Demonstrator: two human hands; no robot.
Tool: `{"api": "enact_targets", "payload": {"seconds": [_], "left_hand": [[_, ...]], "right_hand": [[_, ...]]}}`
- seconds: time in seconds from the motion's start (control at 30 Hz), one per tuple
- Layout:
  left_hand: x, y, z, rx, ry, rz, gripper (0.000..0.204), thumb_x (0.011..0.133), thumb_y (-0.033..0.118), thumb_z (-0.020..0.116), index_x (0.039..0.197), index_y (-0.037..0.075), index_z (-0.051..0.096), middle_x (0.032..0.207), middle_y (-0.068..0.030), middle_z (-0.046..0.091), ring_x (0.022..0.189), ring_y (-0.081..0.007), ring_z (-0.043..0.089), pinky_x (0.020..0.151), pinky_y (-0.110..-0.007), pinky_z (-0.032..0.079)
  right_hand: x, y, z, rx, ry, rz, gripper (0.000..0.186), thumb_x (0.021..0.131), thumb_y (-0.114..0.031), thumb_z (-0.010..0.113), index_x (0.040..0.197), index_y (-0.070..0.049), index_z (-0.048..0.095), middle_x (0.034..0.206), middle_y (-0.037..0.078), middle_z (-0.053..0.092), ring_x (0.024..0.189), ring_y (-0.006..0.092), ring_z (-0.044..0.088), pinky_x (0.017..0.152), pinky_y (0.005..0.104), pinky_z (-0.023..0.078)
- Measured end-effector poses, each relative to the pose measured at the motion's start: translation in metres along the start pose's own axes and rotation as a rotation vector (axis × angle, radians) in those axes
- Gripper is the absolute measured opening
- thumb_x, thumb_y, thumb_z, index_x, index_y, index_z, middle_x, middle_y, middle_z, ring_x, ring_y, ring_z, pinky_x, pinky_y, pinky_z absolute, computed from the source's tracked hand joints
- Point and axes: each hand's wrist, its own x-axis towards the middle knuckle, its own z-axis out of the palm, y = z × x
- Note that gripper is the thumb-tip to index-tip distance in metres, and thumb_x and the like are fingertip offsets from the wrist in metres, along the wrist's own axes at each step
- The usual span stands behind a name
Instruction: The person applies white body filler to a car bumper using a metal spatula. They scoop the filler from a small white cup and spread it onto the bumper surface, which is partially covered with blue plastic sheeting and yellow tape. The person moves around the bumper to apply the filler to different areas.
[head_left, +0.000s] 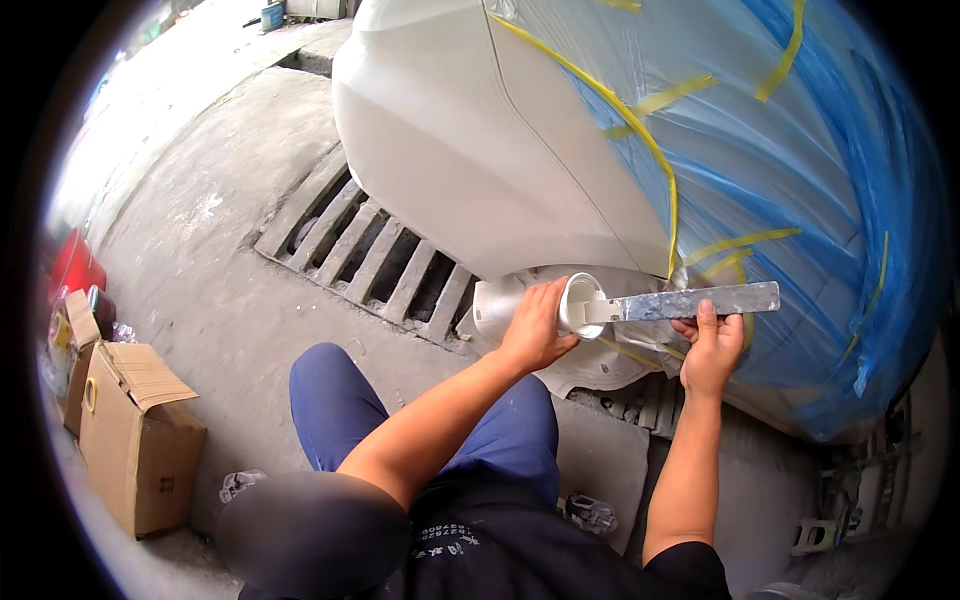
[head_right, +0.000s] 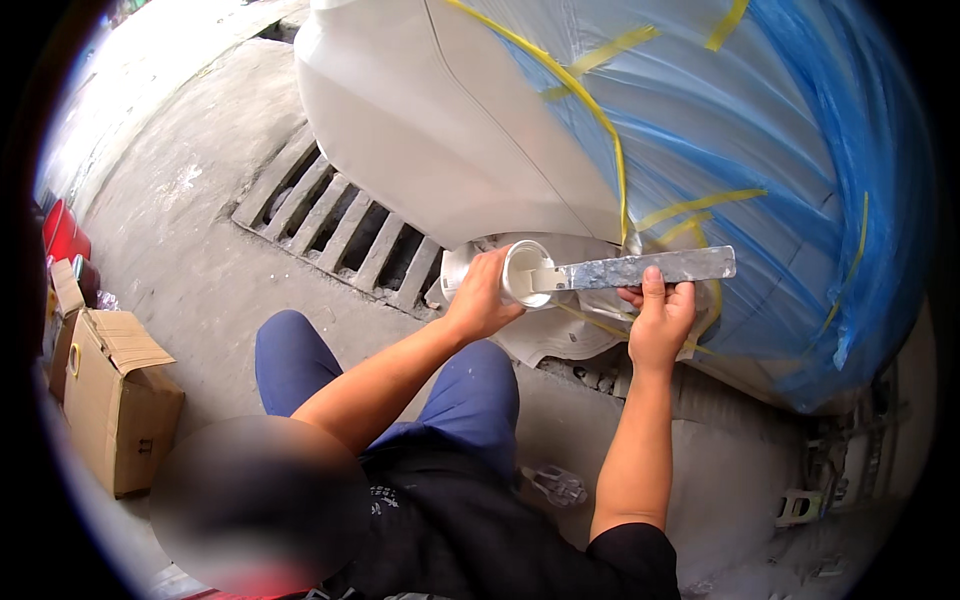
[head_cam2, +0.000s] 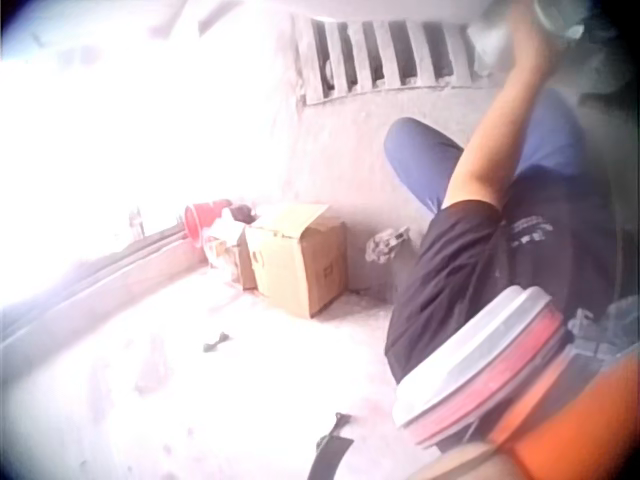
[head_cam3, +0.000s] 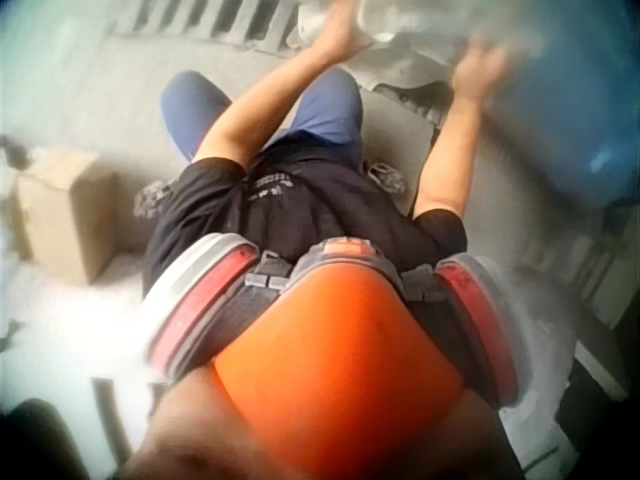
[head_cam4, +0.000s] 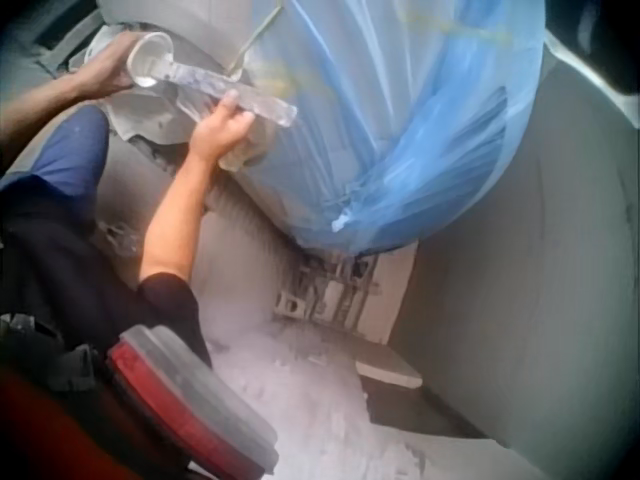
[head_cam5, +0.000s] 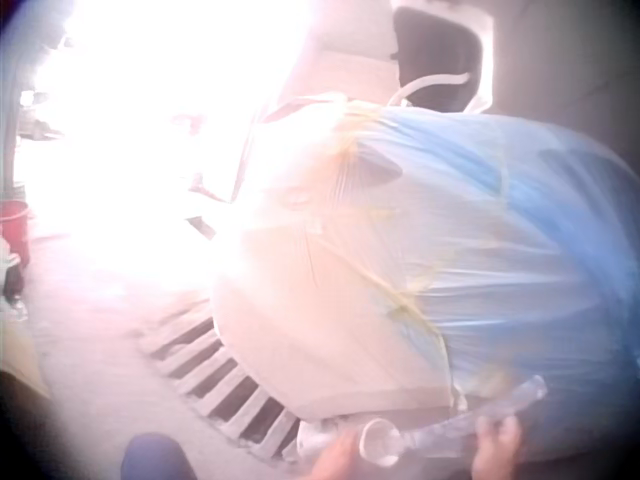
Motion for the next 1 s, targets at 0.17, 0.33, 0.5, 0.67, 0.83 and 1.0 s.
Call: {"api": "enact_targets", "payload": {"seconds": [0.17,0.33,0.5,0.67,0.83,1.0], "left_hand": [[-0.005,-0.008,-0.011,-0.066,-0.012,-0.039,0.081,0.064,0.014,0.077,0.133,0.001,0.038,0.126,-0.0190,0.049,0.118,-0.0363,0.045,0.102,-0.042,0.039],[-0.003,-0.015,-0.023,-0.040,-0.104,-0.017,0.081,0.064,0.016,0.076,0.134,0.001,0.039,0.126,-0.0201,0.049,0.118,-0.0369,0.046,0.103,-0.042,0.039],[-0.006,-0.026,-0.038,-0.146,-0.260,-0.058,0.076,0.064,0.019,0.075,0.130,-0.001,0.043,0.122,-0.0218,0.052,0.117,-0.0375,0.048,0.102,-0.041,0.039],[-0.009,-0.023,-0.048,-0.247,-0.358,-0.041,0.070,0.066,0.020,0.075,0.127,-0.001,0.047,0.118,-0.0219,0.055,0.113,-0.0364,0.052,0.099,-0.041,0.041],[-0.003,-0.013,-0.060,-0.349,-0.413,-0.096,0.070,0.065,0.019,0.076,0.126,-0.001,0.048,0.117,-0.0226,0.056,0.111,-0.0368,0.053,0.097,-0.040,0.042],[-0.002,-0.014,-0.068,-0.307,-0.360,-0.106,0.070,0.066,0.017,0.076,0.127,-0.001,0.047,0.119,-0.0226,0.056,0.112,-0.0365,0.054,0.097,-0.040,0.042]], "right_hand": [[0.008,-0.014,0.004,0.076,0.027,0.002,0.021,0.095,-0.018,0.057,0.102,0.000,0.050,0.091,0.008,0.061,0.075,0.0137,0.062,0.064,0.0280,0.056],[0.008,-0.024,0.021,-0.002,-0.069,-0.114,0.022,0.095,-0.019,0.058,0.104,0.001,0.052,0.094,0.008,0.061,0.078,0.0130,0.061,0.069,0.0301,0.056],[-0.005,-0.040,0.032,-0.197,-0.557,-0.307,0.015,0.092,-0.010,0.061,0.100,0.000,0.054,0.094,0.012,0.065,0.082,0.0169,0.061,0.077,0.0298,0.048],[0.008,-0.051,0.020,0.011,-0.329,-0.137,0.014,0.093,-0.012,0.061,0.098,0.000,0.056,0.090,0.009,0.064,0.080,0.0152,0.060,0.075,0.0286,0.049],[-0.003,-0.055,0.045,-0.215,-0.525,-0.267,0.016,0.094,-0.013,0.059,0.101,0.000,0.054,0.090,0.006,0.063,0.080,0.0135,0.060,0.075,0.0281,0.050],[0.005,-0.070,0.030,0.069,-0.301,-0.178,0.016,0.094,-0.012,0.057,0.103,0.001,0.053,0.090,0.006,0.062,0.082,0.0121,0.059,0.076,0.0279,0.049]]}}
